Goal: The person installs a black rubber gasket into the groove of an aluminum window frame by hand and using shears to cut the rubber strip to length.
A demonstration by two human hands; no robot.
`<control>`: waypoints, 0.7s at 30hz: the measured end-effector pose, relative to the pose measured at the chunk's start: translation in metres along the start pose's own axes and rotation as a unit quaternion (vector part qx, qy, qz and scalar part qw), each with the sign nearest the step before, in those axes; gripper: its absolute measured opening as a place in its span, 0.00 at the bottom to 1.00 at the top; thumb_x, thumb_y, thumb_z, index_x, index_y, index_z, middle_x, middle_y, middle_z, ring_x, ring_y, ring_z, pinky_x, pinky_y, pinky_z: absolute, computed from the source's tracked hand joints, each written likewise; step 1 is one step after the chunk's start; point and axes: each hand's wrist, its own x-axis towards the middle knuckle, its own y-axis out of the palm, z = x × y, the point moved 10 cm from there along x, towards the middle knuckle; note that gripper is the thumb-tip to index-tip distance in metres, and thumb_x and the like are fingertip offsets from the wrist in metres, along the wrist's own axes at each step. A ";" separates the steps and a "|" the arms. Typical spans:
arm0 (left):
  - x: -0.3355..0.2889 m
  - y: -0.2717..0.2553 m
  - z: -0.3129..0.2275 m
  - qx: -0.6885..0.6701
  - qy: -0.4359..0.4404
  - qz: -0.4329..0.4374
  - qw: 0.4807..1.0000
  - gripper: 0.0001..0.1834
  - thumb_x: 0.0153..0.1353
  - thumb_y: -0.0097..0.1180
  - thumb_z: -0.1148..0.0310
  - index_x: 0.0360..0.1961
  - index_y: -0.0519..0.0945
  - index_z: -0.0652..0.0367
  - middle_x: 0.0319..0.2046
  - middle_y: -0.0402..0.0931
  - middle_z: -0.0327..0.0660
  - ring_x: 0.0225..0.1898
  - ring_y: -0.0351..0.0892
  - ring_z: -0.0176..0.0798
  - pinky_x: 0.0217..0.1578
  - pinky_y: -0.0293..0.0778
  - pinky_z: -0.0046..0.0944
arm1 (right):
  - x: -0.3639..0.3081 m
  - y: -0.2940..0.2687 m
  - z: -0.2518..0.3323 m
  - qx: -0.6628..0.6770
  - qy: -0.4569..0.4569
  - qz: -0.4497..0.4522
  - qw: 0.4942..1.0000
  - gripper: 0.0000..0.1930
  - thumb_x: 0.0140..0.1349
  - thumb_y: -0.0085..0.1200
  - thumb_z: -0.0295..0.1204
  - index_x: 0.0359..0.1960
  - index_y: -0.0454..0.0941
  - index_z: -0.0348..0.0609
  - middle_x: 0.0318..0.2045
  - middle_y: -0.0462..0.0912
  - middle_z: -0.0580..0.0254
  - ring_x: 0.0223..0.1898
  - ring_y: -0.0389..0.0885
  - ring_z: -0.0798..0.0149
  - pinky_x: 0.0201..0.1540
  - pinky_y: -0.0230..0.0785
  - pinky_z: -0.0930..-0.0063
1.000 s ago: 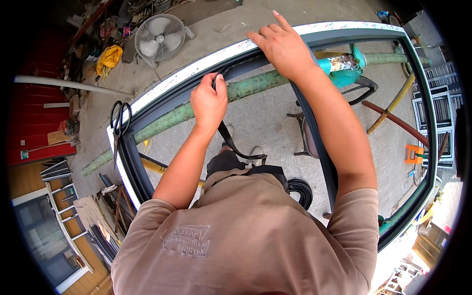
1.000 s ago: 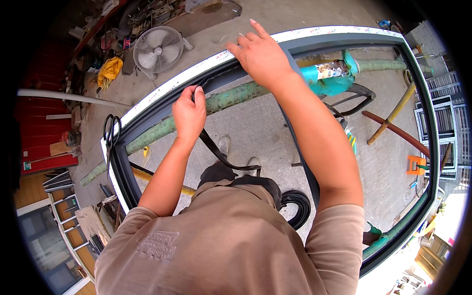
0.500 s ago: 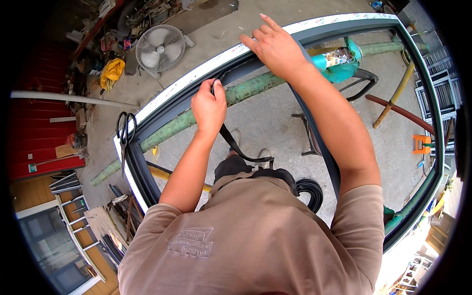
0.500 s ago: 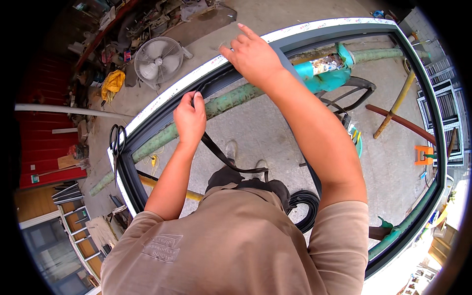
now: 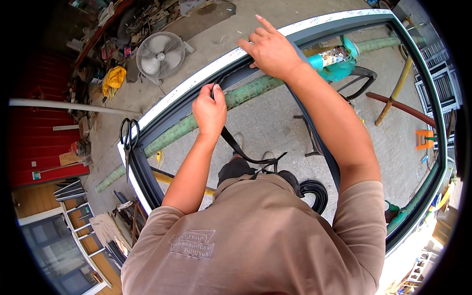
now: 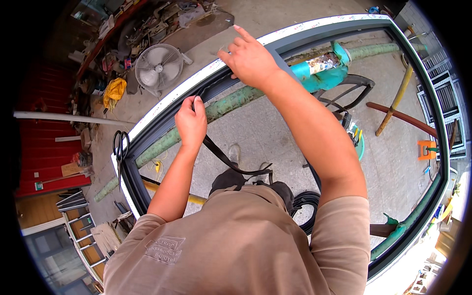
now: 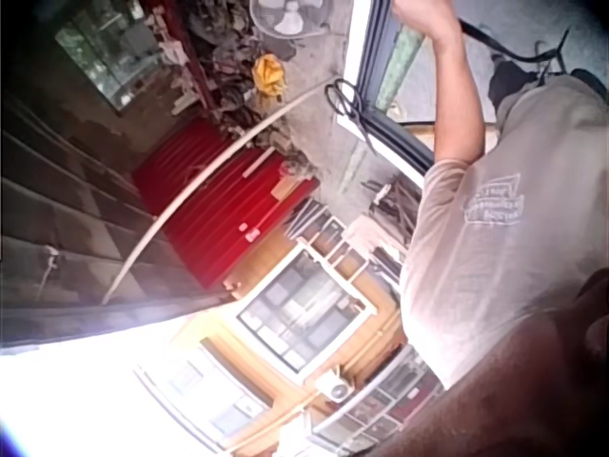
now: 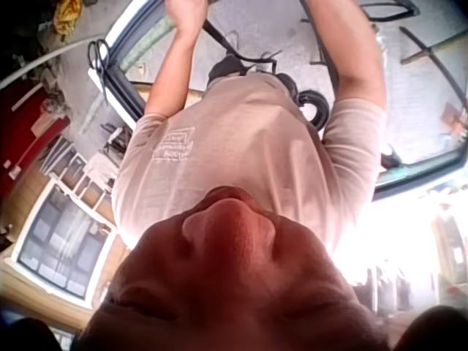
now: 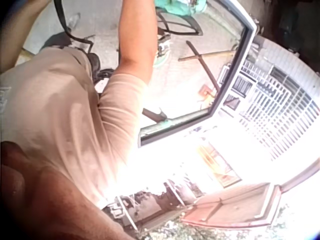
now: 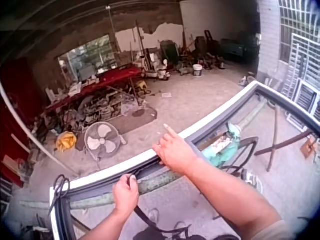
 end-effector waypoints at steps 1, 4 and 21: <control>0.000 0.000 0.001 -0.001 -0.004 0.000 1.000 0.16 0.76 0.63 0.60 0.47 0.91 0.63 0.31 0.89 0.59 0.36 0.91 0.67 0.41 0.84 0.55 | 0.001 -0.001 0.001 0.006 0.001 0.006 1.000 0.23 0.67 0.67 0.34 0.65 0.86 0.53 0.42 0.90 0.64 0.58 0.87 0.58 0.92 0.45 0.50; 0.000 -0.001 0.000 -0.008 0.005 -0.007 1.000 0.17 0.77 0.62 0.59 0.46 0.90 0.65 0.27 0.85 0.57 0.29 0.86 0.59 0.37 0.81 0.52 | 0.005 0.001 0.002 0.004 0.014 0.012 1.000 0.30 0.58 0.77 0.39 0.63 0.85 0.53 0.42 0.89 0.64 0.58 0.86 0.57 0.92 0.45 0.50; 0.002 0.003 -0.007 -0.003 -0.003 -0.001 1.000 0.15 0.76 0.63 0.61 0.45 0.90 0.64 0.27 0.86 0.60 0.30 0.88 0.64 0.36 0.81 0.54 | 0.012 -0.018 -0.004 0.066 0.060 0.063 0.994 0.20 0.57 0.79 0.43 0.50 0.93 0.50 0.44 0.93 0.62 0.59 0.88 0.56 0.88 0.55 0.48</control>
